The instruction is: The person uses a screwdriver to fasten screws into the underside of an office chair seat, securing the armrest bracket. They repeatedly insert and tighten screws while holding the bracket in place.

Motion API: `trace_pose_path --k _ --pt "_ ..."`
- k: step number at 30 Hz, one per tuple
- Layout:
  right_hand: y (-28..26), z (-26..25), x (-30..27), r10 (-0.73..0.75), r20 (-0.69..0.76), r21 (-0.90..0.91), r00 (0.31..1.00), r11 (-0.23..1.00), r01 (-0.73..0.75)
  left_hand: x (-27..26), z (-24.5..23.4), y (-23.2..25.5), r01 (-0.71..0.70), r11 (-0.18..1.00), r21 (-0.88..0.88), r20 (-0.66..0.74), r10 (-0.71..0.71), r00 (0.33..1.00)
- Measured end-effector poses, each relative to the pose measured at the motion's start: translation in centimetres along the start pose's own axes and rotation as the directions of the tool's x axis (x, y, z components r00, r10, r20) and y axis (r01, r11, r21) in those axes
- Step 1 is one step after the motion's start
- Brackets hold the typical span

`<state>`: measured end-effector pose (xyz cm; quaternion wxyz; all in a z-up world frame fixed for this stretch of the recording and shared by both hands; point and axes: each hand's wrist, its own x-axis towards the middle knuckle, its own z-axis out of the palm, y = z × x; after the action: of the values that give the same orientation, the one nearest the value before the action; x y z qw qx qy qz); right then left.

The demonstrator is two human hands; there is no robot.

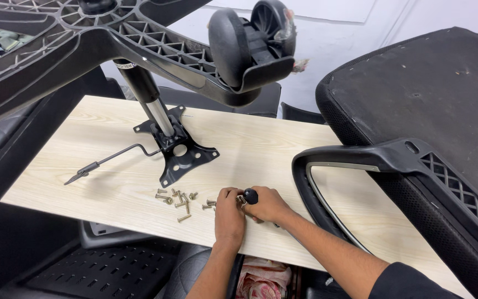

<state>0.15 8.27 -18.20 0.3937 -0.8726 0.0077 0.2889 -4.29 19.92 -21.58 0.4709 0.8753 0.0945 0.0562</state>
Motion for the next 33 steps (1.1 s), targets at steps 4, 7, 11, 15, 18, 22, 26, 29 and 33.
trace_pose_path --k 4,7,11,15,18,22,26,29,33 --pt "0.7 -0.4 -0.2 0.003 -0.025 0.037 1.0 0.999 -0.002 -0.3 0.0 0.0 -0.015 0.999 0.034 -0.019 0.015 1.0" --pt "0.8 -0.9 -0.7 0.017 -0.047 -0.014 0.999 1.0 -0.018 -0.6 -0.1 0.1 -0.066 0.997 0.034 -0.039 0.067 0.997" --pt "0.3 -2.0 -2.2 -0.045 -0.12 0.003 0.992 0.999 0.046 -1.2 -0.3 1.2 -0.121 0.99 0.072 -0.107 0.128 0.986" --pt "-1.2 -4.3 -4.8 -0.132 -0.254 0.112 0.958 0.98 0.165 -2.2 -0.4 3.3 -0.263 0.947 0.186 -0.222 0.301 0.927" --pt "-2.5 -6.8 -7.8 -0.262 -0.402 0.214 0.878 0.905 0.368 -2.9 0.3 5.5 -0.388 0.921 0.038 -0.216 0.387 0.897" --pt "-3.3 -10.5 -13.4 -0.299 -0.557 0.23 0.775 0.841 0.489 -4.2 3.0 9.3 -0.326 0.911 -0.251 0.047 0.348 0.936" --pt "-2.8 -14.4 -19.5 -0.26 -0.706 0.302 0.659 0.731 0.612 -5.8 7.0 13.5 -0.29 0.847 -0.445 0.217 0.416 0.883" --pt "-1.2 -18.0 -23.9 -0.255 -0.836 0.311 0.487 0.51 0.802 -7.2 10.3 17.0 -0.063 0.822 -0.565 0.307 0.281 0.909" --pt "1.6 -22.0 -28.8 -0.169 -0.941 0.22 0.292 0.348 0.911 -8.5 12.9 21.4 0.458 0.729 -0.508 0.611 -0.07 0.789"
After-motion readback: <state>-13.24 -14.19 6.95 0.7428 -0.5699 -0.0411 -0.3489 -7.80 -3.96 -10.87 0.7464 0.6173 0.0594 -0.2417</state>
